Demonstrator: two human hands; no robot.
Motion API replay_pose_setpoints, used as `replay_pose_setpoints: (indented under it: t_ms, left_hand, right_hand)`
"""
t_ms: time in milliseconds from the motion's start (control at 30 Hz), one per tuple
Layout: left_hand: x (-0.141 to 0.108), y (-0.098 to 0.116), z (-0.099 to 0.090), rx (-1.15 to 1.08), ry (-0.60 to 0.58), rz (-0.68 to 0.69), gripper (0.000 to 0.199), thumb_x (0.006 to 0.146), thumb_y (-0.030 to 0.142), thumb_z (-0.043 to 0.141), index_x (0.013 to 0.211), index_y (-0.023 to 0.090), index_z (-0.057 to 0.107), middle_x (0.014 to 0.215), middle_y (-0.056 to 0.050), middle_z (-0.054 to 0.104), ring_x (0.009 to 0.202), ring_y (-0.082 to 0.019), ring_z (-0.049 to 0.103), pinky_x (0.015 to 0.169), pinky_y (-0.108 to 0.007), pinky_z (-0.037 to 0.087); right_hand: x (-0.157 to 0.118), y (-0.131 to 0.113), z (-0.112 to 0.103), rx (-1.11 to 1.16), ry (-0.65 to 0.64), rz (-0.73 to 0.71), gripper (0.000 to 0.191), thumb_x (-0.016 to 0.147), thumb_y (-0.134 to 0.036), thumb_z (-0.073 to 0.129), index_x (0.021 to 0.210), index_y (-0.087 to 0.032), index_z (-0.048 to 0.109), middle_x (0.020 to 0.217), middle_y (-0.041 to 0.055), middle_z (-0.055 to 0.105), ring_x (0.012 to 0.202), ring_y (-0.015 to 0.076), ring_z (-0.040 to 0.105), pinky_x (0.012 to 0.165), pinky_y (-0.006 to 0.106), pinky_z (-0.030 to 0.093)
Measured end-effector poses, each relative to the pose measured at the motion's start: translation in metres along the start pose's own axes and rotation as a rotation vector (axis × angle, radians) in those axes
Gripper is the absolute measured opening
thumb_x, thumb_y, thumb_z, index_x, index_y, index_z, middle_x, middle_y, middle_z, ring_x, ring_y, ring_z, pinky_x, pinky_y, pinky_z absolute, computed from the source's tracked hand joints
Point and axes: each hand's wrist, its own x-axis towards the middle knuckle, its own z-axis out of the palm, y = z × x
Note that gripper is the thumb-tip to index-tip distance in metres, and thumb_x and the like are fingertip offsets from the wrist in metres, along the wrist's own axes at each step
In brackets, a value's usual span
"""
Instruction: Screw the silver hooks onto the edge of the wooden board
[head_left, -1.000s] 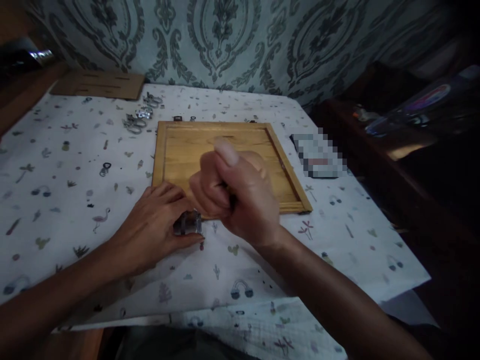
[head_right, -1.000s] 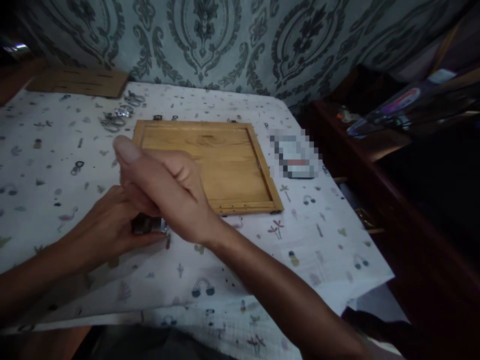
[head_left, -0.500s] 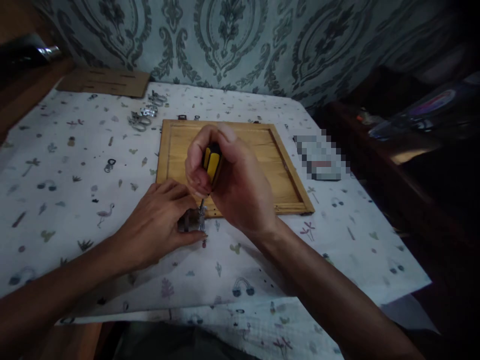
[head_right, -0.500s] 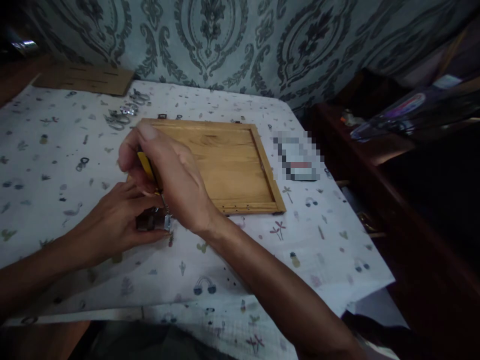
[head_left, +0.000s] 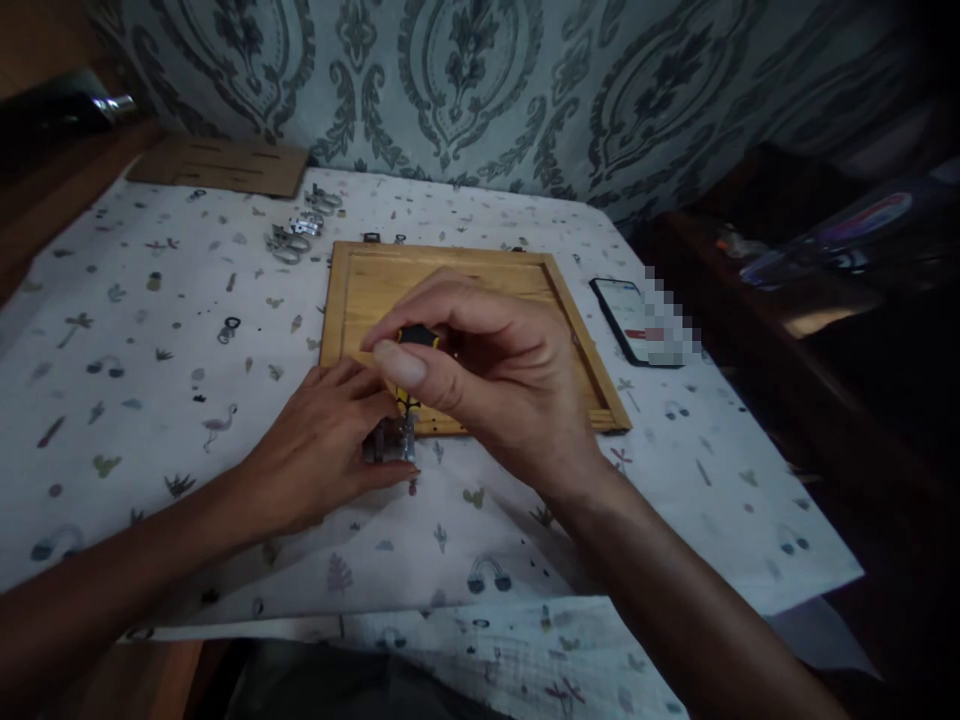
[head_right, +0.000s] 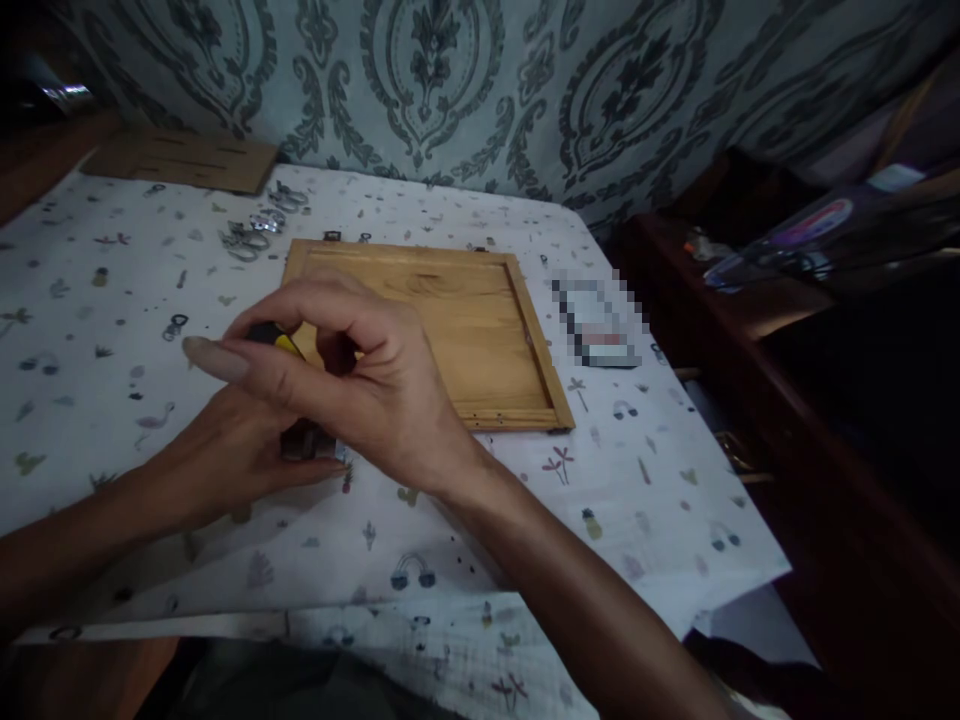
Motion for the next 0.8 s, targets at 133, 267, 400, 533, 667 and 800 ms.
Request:
replay_pose_setpoints:
  t_ms: [133, 267, 400, 533, 667, 800]
  left_hand:
    - [0.0, -0.001, 0.002, 0.001, -0.003, 0.006, 0.039, 0.079, 0.044, 0.067, 0.11, 0.021, 0.06, 0.115, -0.008, 0.061, 0.104, -0.031, 0.054, 0.085, -0.05, 0.046]
    - [0.002, 0.001, 0.0, 0.006, -0.042, -0.025, 0.032, 0.08, 0.048, 0.066, 0.093, 0.018, 0.064, 0.108, -0.009, 0.061, 0.103, -0.031, 0.053, 0.085, -0.05, 0.045]
    - [0.003, 0.003, -0.003, -0.008, -0.044, -0.043, 0.033, 0.079, 0.05, 0.066, 0.089, 0.018, 0.065, 0.104, -0.009, 0.062, 0.104, -0.032, 0.052, 0.088, -0.051, 0.044]
    - [0.004, 0.003, -0.002, -0.002, -0.05, -0.055, 0.033, 0.077, 0.05, 0.068, 0.09, 0.019, 0.066, 0.104, -0.009, 0.063, 0.103, -0.031, 0.053, 0.086, -0.05, 0.045]
    - [0.004, 0.001, 0.0, 0.021, -0.03, -0.049, 0.036, 0.075, 0.051, 0.07, 0.086, 0.018, 0.065, 0.099, -0.008, 0.063, 0.1, -0.03, 0.054, 0.083, -0.047, 0.046]
    - [0.004, 0.001, 0.001, 0.009, -0.042, -0.043, 0.037, 0.075, 0.051, 0.07, 0.09, 0.017, 0.065, 0.101, -0.007, 0.063, 0.101, -0.029, 0.053, 0.085, -0.046, 0.044]
  right_hand:
    - [-0.004, -0.003, -0.002, -0.008, 0.04, 0.037, 0.012, 0.077, -0.026, 0.076, 0.07, -0.023, 0.067, 0.073, -0.0023, 0.059, 0.066, 0.0114, 0.052, 0.055, 0.022, 0.043]
    - [-0.007, -0.009, -0.009, -0.036, -0.004, 0.047, 0.008, 0.077, -0.025, 0.076, 0.08, -0.024, 0.069, 0.079, -0.0034, 0.059, 0.061, 0.0082, 0.051, 0.052, 0.02, 0.044]
    - [-0.01, -0.016, -0.018, -0.046, -0.108, 0.109, 0.017, 0.088, -0.027, 0.063, 0.103, -0.027, 0.069, 0.091, -0.0038, 0.064, 0.052, 0.0045, 0.054, 0.047, 0.019, 0.046]
    - [-0.012, -0.015, -0.024, -0.099, -0.121, 0.092, 0.013, 0.082, -0.029, 0.07, 0.094, -0.023, 0.071, 0.092, -0.0035, 0.067, 0.047, 0.0029, 0.053, 0.042, 0.016, 0.045]
    - [-0.014, -0.008, -0.024, -0.2, -0.048, 0.011, 0.011, 0.078, -0.027, 0.076, 0.081, -0.02, 0.068, 0.08, -0.0037, 0.067, 0.042, 0.0021, 0.047, 0.035, 0.015, 0.038]
    - [-0.016, -0.003, -0.023, -0.239, 0.133, -0.097, 0.014, 0.08, -0.03, 0.074, 0.079, -0.021, 0.063, 0.075, -0.0038, 0.066, 0.044, 0.0046, 0.049, 0.035, 0.018, 0.038]
